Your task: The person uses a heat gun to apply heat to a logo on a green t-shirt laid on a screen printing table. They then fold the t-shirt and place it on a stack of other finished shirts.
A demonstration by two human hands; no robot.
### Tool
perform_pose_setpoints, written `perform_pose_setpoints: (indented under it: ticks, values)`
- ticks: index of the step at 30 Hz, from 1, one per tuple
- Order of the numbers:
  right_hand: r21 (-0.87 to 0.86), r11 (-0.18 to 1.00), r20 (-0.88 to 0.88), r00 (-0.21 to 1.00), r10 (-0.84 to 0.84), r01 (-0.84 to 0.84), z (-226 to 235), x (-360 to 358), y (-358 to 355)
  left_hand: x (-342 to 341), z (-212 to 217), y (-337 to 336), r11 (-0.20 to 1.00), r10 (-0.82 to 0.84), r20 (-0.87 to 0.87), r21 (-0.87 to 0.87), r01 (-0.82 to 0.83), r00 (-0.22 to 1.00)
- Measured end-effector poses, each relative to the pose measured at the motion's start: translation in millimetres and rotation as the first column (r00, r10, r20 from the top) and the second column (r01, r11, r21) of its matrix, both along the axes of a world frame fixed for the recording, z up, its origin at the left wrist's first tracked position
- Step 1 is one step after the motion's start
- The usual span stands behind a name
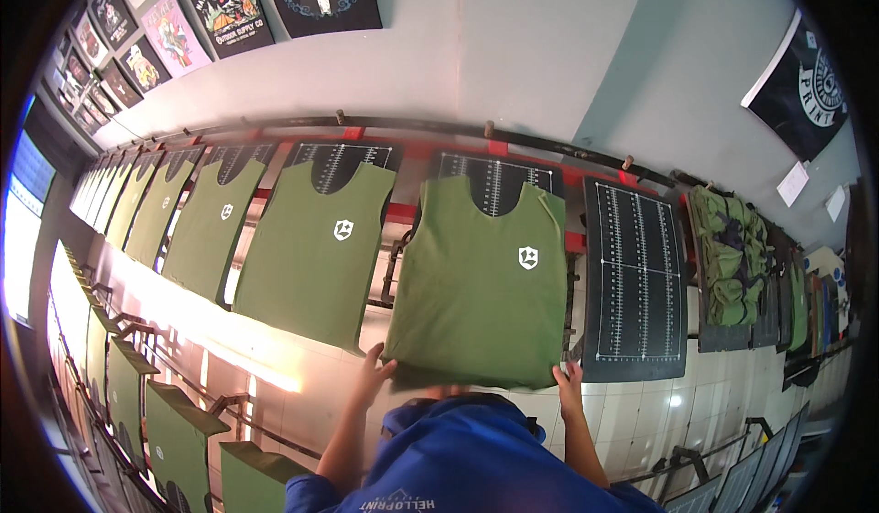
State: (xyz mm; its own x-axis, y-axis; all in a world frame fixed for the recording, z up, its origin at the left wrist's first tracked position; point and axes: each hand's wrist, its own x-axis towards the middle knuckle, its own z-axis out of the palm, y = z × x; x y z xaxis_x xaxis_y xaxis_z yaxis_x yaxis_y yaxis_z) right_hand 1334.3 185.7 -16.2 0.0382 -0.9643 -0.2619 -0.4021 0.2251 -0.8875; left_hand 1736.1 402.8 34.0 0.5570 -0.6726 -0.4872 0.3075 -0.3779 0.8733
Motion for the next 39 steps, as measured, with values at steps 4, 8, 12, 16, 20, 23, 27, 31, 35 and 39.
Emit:
perform_pose_setpoints:
  ticks: [4,8,12,16,20,23,27,31,35,39]
  values:
    - [0.403,0.872,0.422,0.902,0.092,-0.277,31,8,-18,14,-25,8,0.994,-0.084,-0.317,-0.087,0.059,0.945]
    - [0.548,0.763,0.387,0.912,0.134,-0.345,32,-20,-8,20,-15,19,0.990,-0.092,-0.285,0.078,0.119,0.954]
    - [0.452,0.849,0.159,0.961,0.228,-0.276,10,-45,-60,24,64,-28,0.980,-0.175,-0.062,0.083,0.180,0.983]
    - [0.302,0.912,0.809,0.581,-0.091,-0.277,176,89,-157,91,85,-120,0.936,0.040,0.073,-0.353,-0.011,0.997]
    - [-0.047,0.997,0.946,0.319,0.064,-0.062,319,151,-255,153,229,-230,0.583,0.126,-0.008,-0.808,-0.080,0.992]
    - [-0.328,0.945,0.907,0.279,0.315,0.000,384,159,-246,167,315,-226,0.428,0.073,0.034,-0.904,-0.001,0.997]
    - [-0.598,0.801,0.732,0.390,0.559,-0.027,416,187,-170,192,347,-162,0.306,0.154,0.051,-0.952,0.001,0.987]
    - [-0.695,0.706,0.651,0.536,0.538,0.136,441,241,-91,250,373,-87,0.309,0.356,0.121,-0.951,0.006,0.926]
    - [-0.649,0.665,0.654,0.718,0.239,0.370,453,328,-29,325,409,-34,0.469,0.442,0.287,-0.881,0.053,0.850]
    - [-0.526,0.826,0.558,0.814,0.158,0.201,429,419,-27,416,398,-25,0.670,0.348,0.299,-0.742,-0.012,0.889]
